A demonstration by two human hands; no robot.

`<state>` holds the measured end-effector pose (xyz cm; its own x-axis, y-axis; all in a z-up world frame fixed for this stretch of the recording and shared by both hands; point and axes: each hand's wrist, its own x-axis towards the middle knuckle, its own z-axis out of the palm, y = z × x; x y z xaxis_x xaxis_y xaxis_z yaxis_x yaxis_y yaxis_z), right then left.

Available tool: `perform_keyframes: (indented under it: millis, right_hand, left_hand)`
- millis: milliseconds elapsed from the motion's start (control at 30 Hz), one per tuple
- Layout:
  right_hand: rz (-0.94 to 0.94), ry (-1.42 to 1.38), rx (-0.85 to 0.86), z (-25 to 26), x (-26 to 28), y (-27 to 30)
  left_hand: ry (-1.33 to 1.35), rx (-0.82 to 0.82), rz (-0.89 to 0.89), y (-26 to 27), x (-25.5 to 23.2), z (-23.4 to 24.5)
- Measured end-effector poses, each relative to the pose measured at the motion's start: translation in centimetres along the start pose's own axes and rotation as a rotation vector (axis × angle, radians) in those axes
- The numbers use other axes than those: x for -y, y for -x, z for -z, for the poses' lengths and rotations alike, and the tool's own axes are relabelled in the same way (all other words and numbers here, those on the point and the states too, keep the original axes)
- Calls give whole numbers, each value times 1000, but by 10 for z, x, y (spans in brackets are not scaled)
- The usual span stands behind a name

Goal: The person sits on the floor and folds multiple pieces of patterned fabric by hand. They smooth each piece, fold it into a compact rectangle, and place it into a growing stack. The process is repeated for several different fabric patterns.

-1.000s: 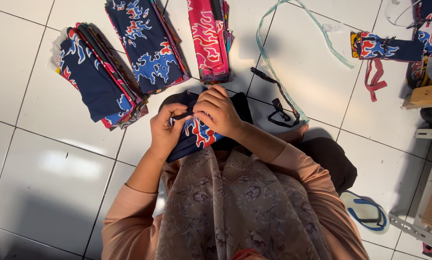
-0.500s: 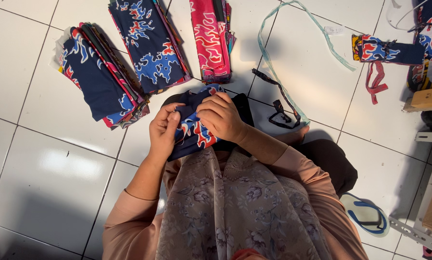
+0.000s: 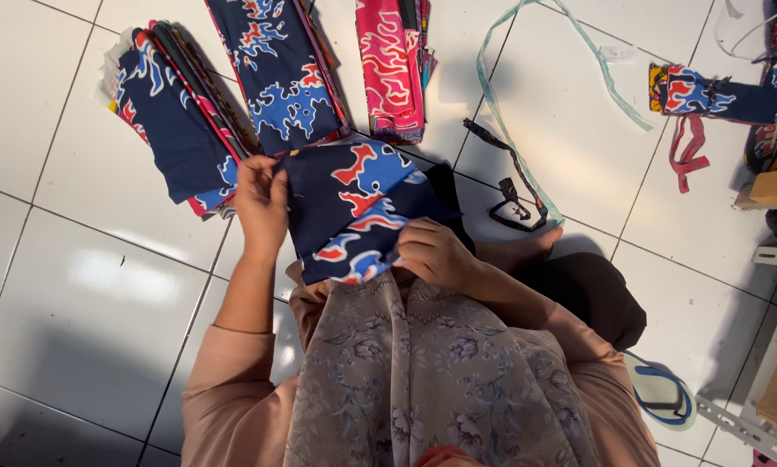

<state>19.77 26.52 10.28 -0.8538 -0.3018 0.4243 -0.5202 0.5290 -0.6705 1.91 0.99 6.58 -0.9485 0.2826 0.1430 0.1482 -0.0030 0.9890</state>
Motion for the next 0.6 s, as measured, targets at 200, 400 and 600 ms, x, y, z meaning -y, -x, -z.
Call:
perform_keyframes:
  millis: [200,400,600]
  right_hand:
    - [63,-324,94,52,36,20]
    - [204,49,-82,71,43,-10]
    - [-136,-8,-198,54,37,-49]
  left_hand:
    - [68,-59,136,-11,30,17]
    - [76,122,144,9,-9,-33]
    - [-1,260,95,42,-88,-83]
